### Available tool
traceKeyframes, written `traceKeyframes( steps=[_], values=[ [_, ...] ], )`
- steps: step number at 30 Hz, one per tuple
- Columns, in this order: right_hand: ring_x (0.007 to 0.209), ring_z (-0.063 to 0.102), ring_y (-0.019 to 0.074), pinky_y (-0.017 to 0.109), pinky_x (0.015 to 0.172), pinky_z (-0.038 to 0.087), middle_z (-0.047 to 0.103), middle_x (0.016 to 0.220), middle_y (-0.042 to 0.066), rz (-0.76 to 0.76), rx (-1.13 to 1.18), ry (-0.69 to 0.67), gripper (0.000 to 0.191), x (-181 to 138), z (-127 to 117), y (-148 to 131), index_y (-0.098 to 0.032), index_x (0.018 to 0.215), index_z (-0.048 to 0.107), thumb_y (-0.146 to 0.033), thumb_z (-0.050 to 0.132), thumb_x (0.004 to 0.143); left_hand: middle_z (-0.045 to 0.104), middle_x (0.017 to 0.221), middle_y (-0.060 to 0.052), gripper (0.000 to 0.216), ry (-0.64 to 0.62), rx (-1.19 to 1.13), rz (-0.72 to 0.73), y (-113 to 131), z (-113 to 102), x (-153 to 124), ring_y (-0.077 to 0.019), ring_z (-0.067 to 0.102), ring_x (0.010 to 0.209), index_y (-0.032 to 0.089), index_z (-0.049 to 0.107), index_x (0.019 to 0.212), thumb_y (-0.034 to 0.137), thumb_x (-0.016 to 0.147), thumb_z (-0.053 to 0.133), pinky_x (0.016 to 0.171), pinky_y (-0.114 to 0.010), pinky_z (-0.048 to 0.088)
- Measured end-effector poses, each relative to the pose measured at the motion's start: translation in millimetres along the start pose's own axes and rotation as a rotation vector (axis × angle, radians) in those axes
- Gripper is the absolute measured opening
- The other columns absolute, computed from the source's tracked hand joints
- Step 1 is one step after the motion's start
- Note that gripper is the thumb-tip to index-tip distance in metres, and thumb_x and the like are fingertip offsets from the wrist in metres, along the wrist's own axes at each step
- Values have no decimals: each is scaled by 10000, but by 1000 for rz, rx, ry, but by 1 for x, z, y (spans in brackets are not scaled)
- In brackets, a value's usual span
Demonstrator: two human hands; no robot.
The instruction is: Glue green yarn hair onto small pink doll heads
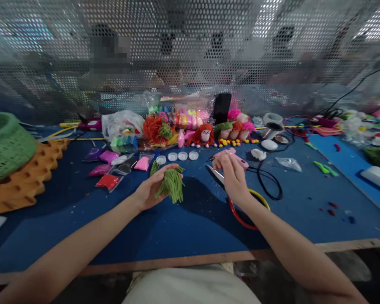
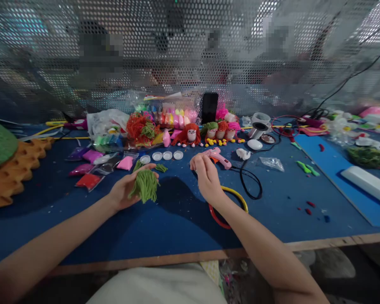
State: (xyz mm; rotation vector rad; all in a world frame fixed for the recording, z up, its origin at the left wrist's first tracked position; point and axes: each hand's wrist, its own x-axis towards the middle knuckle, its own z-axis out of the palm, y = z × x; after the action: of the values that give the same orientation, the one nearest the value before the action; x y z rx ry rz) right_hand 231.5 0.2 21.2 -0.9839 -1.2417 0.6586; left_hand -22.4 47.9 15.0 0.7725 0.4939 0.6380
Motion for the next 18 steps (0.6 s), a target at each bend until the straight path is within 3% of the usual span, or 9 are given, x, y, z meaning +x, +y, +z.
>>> traceKeyframes(
  steps=[2, 4, 7, 9, 12, 18],
  values=[
    [754, 521, 165, 345, 750, 451, 553, 793, 10, -54, -154, -36, 251, 1, -3, 0, -236, 821, 545, -404, 521, 1005, 781, 1089, -60, 496, -44, 30, 1, -1, 0, 0, -202, 749, 949, 214, 661, 1239, 376, 791, 796, 799, -267, 582],
    [916, 599, 198, 383, 858, 480, 677, 985, 56, -166, -332, -147, 99, -1, -2, -1, -238, 1015, 622, -322, 594, 971, 780, 1082, -56, 530, -86, 52, 2, -2, 0, 0, -203, 747, 947, 224, 645, 1258, 382, 780, 812, 795, -272, 583],
    [1269, 546, 268, 478, 1047, 433, 700, 1292, 87, -361, -577, -444, 337, -8, 4, -2, -256, 1311, 594, -255, 598, 974, 775, 1090, -56, 608, -123, 76, -2, -3, 0, -2, -205, 742, 939, 240, 593, 1324, 383, 778, 820, 780, -276, 575],
    [1318, 516, 288, 505, 1069, 399, 758, 1199, 57, -440, -667, -555, 296, -13, 8, -2, -258, 1275, 646, -250, 594, 984, 772, 1090, -62, 658, -133, 99, -8, -3, -1, -3, -208, 739, 935, 240, 558, 1362, 373, 776, 827, 796, -279, 561],
    [1240, 560, 283, 503, 1037, 385, 803, 961, 17, -476, -729, -520, 175, -13, 6, -1, -262, 1054, 745, -226, 588, 988, 767, 1082, -74, 691, -146, 145, -8, -4, -1, -4, -207, 730, 930, 226, 549, 1365, 356, 757, 849, 821, -280, 535],
    [1100, 596, 273, 509, 1016, 405, 798, 903, 19, -414, -753, -198, 174, 12, -17, -2, -283, 926, 765, -260, 600, 976, 760, 1082, -80, 669, -163, 139, -23, -7, -2, -1, -209, 725, 972, 218, 569, 1330, 311, 740, 869, 850, -295, 530]
  ],
)
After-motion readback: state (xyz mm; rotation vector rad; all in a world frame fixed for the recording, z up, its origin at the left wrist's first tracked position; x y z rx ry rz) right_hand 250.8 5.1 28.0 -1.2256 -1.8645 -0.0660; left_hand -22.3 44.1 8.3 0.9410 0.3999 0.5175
